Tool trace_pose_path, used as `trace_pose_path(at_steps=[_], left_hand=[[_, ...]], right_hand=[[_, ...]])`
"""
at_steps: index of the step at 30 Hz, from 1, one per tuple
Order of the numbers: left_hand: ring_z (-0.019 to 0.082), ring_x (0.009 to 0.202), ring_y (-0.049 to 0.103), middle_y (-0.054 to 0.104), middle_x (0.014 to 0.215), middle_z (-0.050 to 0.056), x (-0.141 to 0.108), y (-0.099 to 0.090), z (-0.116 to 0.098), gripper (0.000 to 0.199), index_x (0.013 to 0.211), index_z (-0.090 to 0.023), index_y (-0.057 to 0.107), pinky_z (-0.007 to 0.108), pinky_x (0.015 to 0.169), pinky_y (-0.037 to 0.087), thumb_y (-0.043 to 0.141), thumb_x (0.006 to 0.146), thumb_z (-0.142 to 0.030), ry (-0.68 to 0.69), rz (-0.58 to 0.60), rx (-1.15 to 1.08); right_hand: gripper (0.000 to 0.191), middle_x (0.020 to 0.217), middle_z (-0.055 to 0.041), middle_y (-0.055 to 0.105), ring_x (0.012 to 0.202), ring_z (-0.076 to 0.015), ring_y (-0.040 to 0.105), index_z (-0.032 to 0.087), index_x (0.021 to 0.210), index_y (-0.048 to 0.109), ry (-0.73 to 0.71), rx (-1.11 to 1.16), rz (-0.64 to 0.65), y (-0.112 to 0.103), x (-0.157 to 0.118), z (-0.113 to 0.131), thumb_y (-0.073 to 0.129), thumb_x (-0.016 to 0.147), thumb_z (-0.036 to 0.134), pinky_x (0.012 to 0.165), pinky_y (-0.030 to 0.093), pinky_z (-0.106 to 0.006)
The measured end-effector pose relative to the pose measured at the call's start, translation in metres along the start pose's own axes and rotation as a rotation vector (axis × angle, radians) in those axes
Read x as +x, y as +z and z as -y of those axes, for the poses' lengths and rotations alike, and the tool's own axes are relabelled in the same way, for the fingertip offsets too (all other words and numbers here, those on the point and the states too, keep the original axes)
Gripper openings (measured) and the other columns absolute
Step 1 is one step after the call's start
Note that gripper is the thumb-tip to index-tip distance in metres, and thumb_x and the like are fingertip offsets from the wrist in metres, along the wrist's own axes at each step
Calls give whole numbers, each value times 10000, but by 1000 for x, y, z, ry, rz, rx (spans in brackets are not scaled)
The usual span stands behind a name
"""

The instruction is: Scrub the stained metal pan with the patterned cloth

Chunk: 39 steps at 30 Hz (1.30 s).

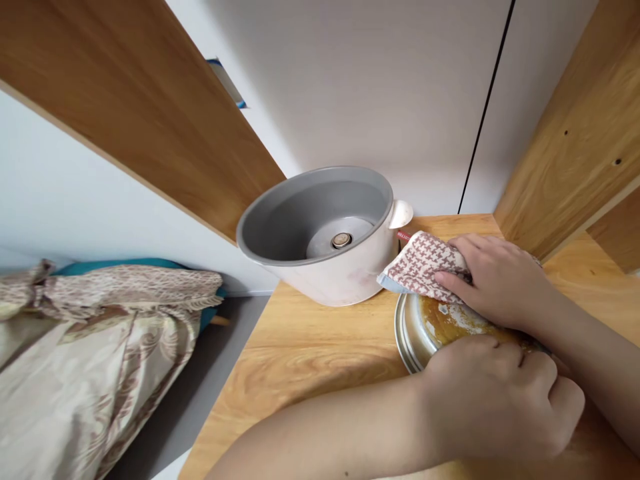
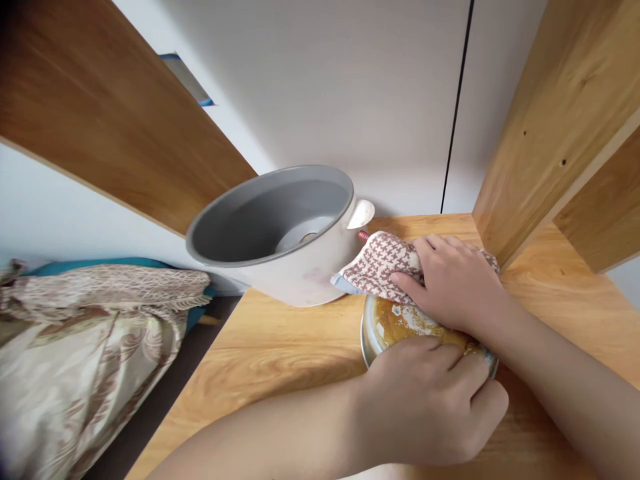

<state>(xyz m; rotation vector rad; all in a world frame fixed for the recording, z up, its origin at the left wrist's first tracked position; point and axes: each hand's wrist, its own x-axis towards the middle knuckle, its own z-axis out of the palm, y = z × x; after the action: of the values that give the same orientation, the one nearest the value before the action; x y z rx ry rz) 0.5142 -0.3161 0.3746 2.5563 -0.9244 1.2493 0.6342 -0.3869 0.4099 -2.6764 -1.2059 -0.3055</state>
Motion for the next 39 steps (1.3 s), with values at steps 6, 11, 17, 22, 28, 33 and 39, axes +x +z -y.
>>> trace_pose_path(at_steps=[6,11,17,22,28,33,39], left_hand=[[121,573,434,400,677,-17,0,-5,2,259,701,-209,426,317,532,210,629,858,-180,52,15,97],[133,589,455,447,698,-9,-4,-4,0,251,735,-204,462,328,523,245,675,859,-254,71,48,123],[129,574,445,441,681,-13,-8,1,-1,280,718,-206,453,334,511,235,685,855,-283,85,24,161],[129,562,448,440,662,-9,-7,2,-1,261,693,-207,450,348,503,203,654,848,-257,86,4,186],[129,562,452,440,667,-13,-7,2,-2,283,694,-209,441,348,506,208,673,844,-268,74,27,176],[127,561,471,448,653,-10,-6,1,-1,286,672,-207,430,341,498,219,658,840,-246,77,-11,187],[131,550,473,471,663,-14,-6,-2,0,259,701,-207,475,335,487,210,659,872,-269,109,105,154]], right_hand=[[460,1325,-129,708,1200,-333,633,206,1348,616,-174,105,-14,2,-3,-3,525,1021,517,976,463,-484],[445,1260,-109,726,1158,-327,658,230,1341,622,-99,104,-19,3,-3,1,543,1010,516,970,473,-479],[429,1280,-121,720,1198,-346,643,237,1340,637,-86,129,13,0,-5,3,560,992,478,984,486,-517],[525,1470,-112,638,1333,-327,573,268,1464,565,-221,209,6,0,-5,1,604,977,461,1105,429,-535],[425,1190,-133,729,1124,-347,650,210,1296,665,-33,122,12,2,-3,3,546,999,490,948,498,-528],[494,1389,-130,673,1282,-341,593,241,1441,588,-156,176,18,-4,-5,3,568,1000,461,1051,461,-540],[529,1459,-112,646,1317,-330,585,281,1490,558,-210,196,24,-7,-6,6,587,988,446,1083,449,-546]])
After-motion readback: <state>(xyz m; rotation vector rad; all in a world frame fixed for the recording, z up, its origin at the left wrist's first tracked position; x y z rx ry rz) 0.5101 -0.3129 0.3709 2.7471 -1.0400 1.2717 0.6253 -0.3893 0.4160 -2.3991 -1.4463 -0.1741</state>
